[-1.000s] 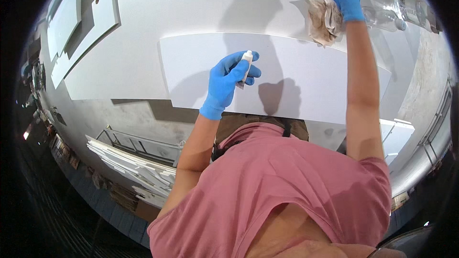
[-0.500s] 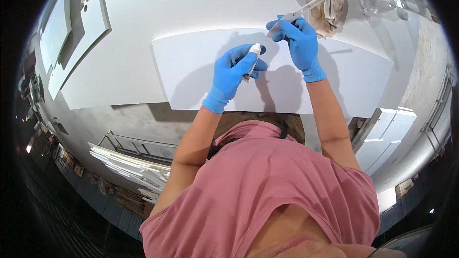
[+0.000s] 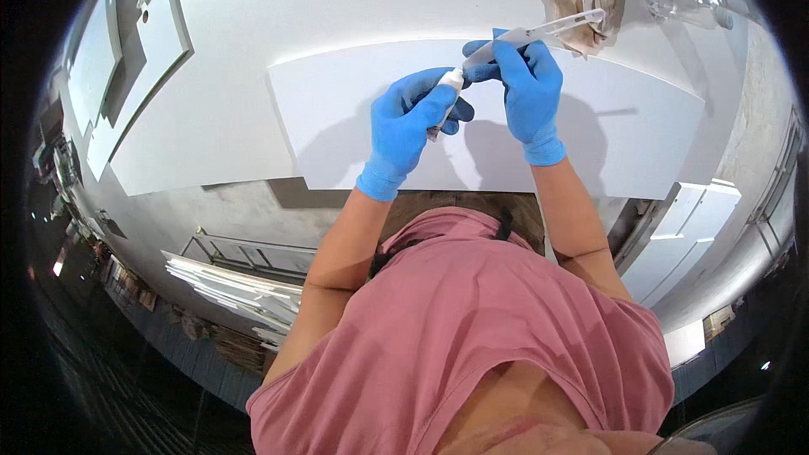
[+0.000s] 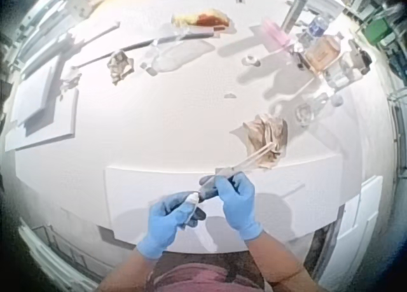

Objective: The person applies a white adhesive from a tube onto a large white panel using a plastic spreader, then wipes the surface with a cloth. The panel is flipped to reveal printed text on the reverse side, which is also wiped clean.

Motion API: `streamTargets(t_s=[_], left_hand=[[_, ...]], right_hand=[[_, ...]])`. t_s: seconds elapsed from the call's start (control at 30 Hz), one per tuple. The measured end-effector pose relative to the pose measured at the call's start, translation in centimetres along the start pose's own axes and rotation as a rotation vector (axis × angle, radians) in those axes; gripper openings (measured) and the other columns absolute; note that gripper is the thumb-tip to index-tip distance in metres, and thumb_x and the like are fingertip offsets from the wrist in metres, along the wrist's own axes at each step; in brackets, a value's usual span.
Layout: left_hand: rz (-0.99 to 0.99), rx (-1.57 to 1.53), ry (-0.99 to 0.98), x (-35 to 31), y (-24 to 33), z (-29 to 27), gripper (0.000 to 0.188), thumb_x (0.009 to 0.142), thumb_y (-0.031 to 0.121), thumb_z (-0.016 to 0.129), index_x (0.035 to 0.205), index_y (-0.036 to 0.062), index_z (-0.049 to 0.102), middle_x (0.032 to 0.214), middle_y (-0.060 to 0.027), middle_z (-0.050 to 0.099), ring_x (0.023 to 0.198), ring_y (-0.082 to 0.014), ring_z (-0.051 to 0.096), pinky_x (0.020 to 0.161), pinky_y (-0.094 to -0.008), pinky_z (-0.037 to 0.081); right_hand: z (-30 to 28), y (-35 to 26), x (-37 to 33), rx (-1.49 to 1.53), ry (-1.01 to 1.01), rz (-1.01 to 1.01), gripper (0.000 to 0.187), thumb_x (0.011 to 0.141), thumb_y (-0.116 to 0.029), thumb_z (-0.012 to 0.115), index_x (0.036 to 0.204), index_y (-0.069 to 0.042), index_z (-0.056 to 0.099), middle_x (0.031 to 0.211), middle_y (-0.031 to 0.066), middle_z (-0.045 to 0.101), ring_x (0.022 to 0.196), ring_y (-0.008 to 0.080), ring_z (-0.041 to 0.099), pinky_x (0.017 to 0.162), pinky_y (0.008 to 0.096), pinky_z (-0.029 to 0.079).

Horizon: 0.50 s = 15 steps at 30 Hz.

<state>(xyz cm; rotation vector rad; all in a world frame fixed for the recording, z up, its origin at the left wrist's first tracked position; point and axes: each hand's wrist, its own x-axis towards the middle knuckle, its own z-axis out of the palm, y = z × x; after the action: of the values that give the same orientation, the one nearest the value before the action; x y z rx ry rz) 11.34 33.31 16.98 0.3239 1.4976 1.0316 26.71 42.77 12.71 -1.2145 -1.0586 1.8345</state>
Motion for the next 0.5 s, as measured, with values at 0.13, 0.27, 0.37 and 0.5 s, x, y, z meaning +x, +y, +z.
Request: streamTargets(t_s=[0.13, 0.27, 0.37, 0.5], left_hand=[[0.002, -0.005, 0.005, -0.16, 0.48, 0.05, 0.041, 0.102, 0.025, 0.071, 0.127, -0.007, 0.069, 0.099, -0.0183, 0.077, 0.082, -0.0229, 0.078, 0.064, -0.0294, 0.061], [0.029, 0.0, 0.015, -0.18, 0.26, 0.16, 0.04, 0.102, 0.026, 0.071, 0.125, -0.0066, 0.07, 0.097, -0.0179, 0.078, 0.081, -0.0224, 0.078, 0.063, -0.0285, 0.06], [0.038, 0.002, 0.011, -0.16, 0.31, 0.16, 0.04, 0.102, 0.025, 0.071, 0.125, -0.0068, 0.069, 0.096, -0.0183, 0.078, 0.079, -0.0226, 0.078, 0.062, -0.029, 0.061], [0.028, -0.003, 0.008, -0.28, 0.63, 0.13, 0.04, 0.101, 0.025, 0.071, 0.126, -0.0071, 0.069, 0.094, -0.0178, 0.078, 0.079, -0.0225, 0.078, 0.063, -0.0295, 0.061]], right_hand=[[0.47, -0.46, -0.29, -0.031, 0.001, -0.042, 0.024, 0.107, -0.015, 0.058, 0.12, 0.005, 0.063, 0.105, 0.0238, 0.077, 0.083, 0.0221, 0.077, 0.077, 0.0346, 0.065], [0.5, -0.5, -0.41, -0.038, 0.01, -0.059, 0.023, 0.107, -0.014, 0.058, 0.119, 0.005, 0.063, 0.103, 0.0235, 0.078, 0.082, 0.0213, 0.077, 0.074, 0.0331, 0.065], [0.71, -1.04, -0.68, 0.012, 0.009, -0.081, 0.022, 0.106, -0.013, 0.059, 0.119, 0.005, 0.063, 0.102, 0.0227, 0.078, 0.081, 0.0206, 0.077, 0.074, 0.0327, 0.064], [0.78, -0.96, -0.63, -0.068, 0.02, -0.105, 0.022, 0.107, -0.014, 0.059, 0.12, 0.003, 0.064, 0.1, 0.0193, 0.079, 0.08, 0.0174, 0.076, 0.073, 0.0312, 0.064]])
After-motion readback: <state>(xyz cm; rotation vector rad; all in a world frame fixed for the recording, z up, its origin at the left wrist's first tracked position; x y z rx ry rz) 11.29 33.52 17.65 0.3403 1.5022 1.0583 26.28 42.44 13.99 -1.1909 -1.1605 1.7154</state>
